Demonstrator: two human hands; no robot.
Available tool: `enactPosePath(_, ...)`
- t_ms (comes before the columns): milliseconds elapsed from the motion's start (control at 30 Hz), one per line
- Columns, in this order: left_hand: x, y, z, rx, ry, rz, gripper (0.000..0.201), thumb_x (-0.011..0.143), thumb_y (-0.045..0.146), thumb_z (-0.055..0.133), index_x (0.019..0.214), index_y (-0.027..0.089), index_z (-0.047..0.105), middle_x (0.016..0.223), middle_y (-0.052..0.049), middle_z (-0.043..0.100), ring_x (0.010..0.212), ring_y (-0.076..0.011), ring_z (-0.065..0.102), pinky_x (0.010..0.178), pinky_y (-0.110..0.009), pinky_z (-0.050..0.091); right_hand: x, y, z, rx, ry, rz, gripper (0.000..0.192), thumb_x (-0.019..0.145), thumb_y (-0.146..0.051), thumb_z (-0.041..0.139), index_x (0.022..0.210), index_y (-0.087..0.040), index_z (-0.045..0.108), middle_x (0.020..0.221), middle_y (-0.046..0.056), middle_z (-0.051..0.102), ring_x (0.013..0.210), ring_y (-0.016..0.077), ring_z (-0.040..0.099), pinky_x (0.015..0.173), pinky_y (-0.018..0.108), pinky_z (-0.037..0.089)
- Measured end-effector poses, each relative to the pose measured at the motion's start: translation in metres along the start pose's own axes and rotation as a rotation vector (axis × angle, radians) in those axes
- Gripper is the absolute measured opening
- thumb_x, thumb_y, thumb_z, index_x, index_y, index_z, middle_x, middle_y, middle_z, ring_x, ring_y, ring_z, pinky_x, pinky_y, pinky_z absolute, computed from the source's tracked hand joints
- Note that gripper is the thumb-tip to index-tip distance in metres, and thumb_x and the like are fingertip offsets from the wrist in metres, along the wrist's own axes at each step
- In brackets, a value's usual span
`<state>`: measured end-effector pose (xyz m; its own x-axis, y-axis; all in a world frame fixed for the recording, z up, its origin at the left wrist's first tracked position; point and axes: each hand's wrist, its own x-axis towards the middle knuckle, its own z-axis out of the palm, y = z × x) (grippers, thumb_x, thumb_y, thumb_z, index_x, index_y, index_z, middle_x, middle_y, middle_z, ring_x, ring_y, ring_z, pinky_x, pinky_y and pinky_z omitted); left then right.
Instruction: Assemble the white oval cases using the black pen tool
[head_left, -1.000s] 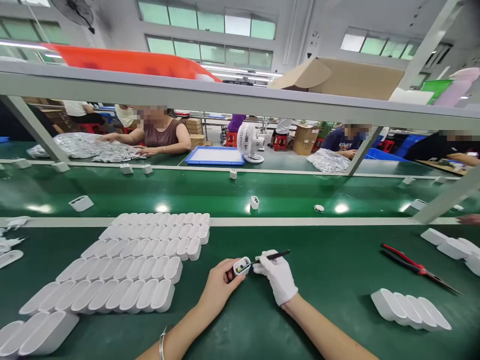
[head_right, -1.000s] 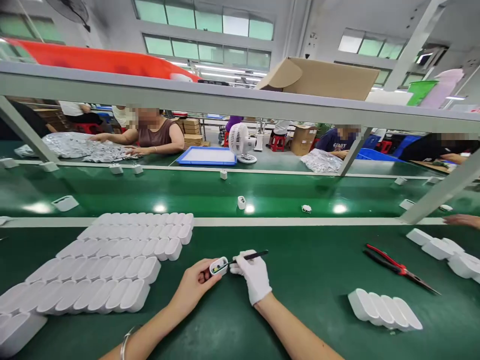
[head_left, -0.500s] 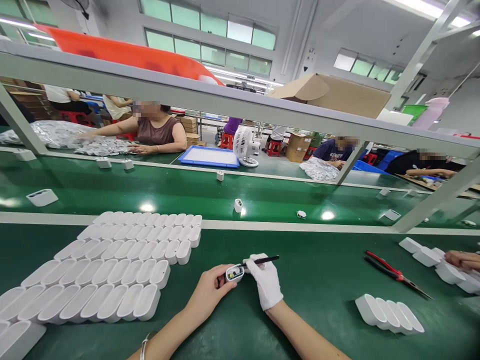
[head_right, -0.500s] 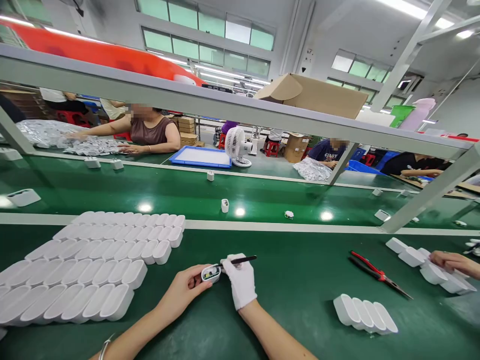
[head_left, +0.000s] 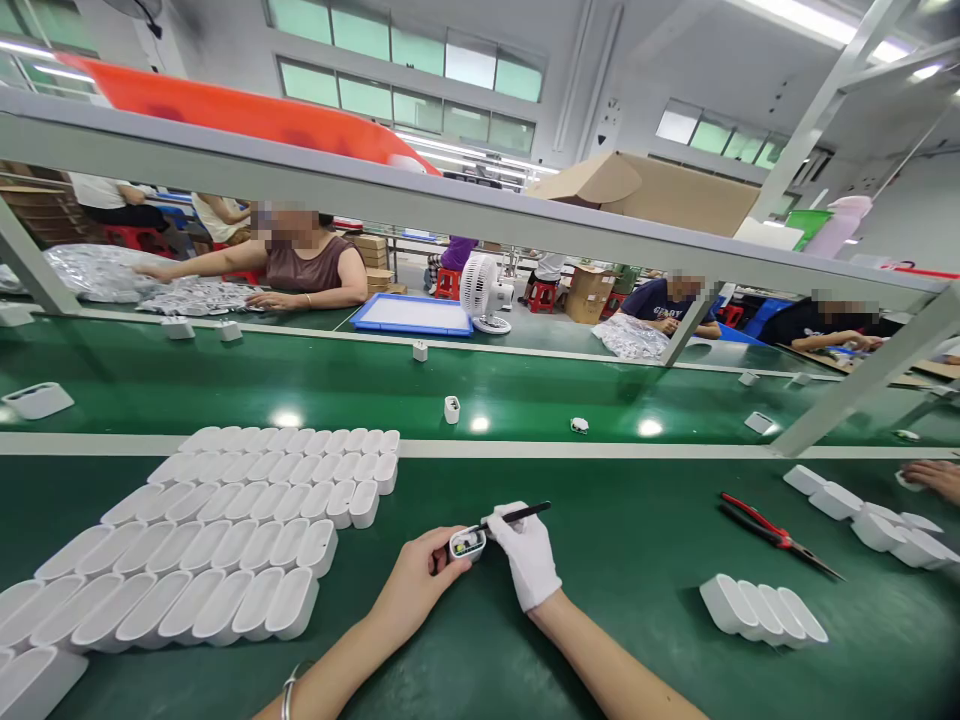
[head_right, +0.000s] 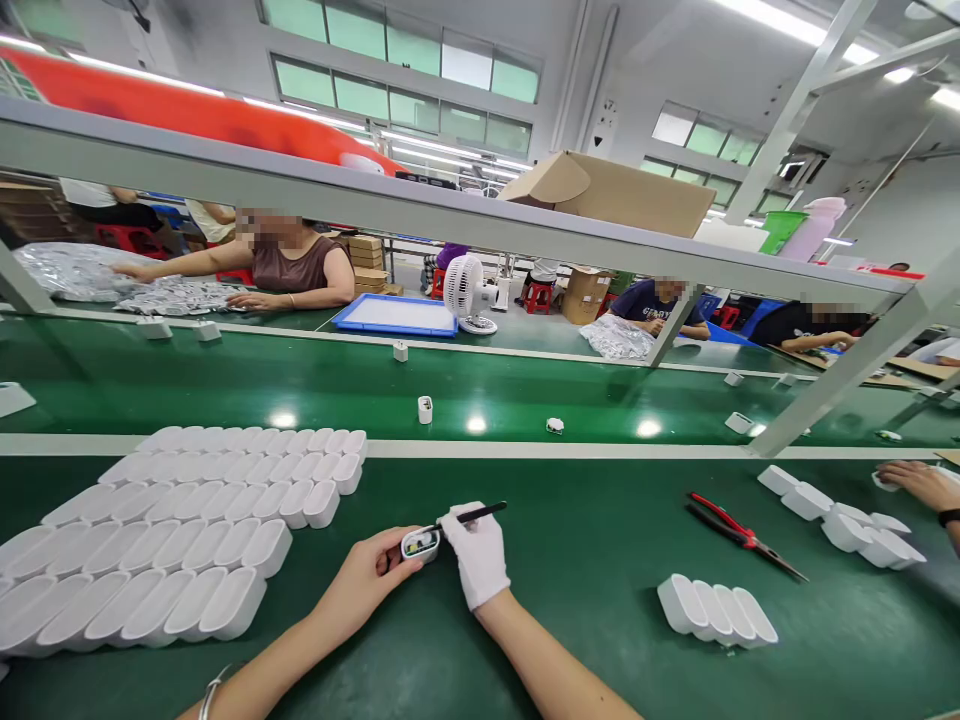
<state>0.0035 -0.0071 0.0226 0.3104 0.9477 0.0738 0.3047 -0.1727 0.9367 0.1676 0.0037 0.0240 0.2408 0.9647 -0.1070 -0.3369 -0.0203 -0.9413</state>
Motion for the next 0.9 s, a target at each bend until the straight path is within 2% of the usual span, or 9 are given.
enactPosePath(367,-0.001,0.0026,-0.0002,0.0,0.004,-0.005,0.033,0.076,0.034,0.062,0.105,0.021,0.069,0.082,-0.003,0.065,0.061,-0.0153,0.046,0.056,-0.025,0.036,-0.0016,-0.0015,0.0022,0.026,0.024,0.002,0.044,0.043,-0.044,0.085,0.068,-0.016,0.06,0.064,0.0,0.062,0.065,0.0178,0.061,0.068,0.034,0.05)
enactPosePath(700,0.0004,0.0013,-0.0011,0.005,0.0,-0.014,0.033,0.076,0.034,0.062,0.106,0.021,0.069,0.083,-0.003,0.066,0.061,-0.015,0.046,0.056,-0.025,0.036,0.0004,-0.0029,0.0008,-0.028,-0.007,0.004,0.038,0.048,-0.04,0.082,0.068,-0.017,0.059,0.062,0.0,0.062,0.062,0.0174,0.059,0.065,0.033,0.049)
enactPosePath(900,-0.0005,0.0035,-0.0017,0.025,0.0,-0.007,0.033,0.077,0.033,0.061,0.107,0.021,0.069,0.082,-0.003,0.065,0.061,-0.0152,0.046,0.056,-0.025,0.038,-0.0034,-0.0027,0.0043,-0.08,-0.039,-0.043,0.032,0.052,-0.036,0.08,0.068,-0.018,0.059,0.064,0.0,0.062,0.065,0.0172,0.059,0.067,0.032,0.048)
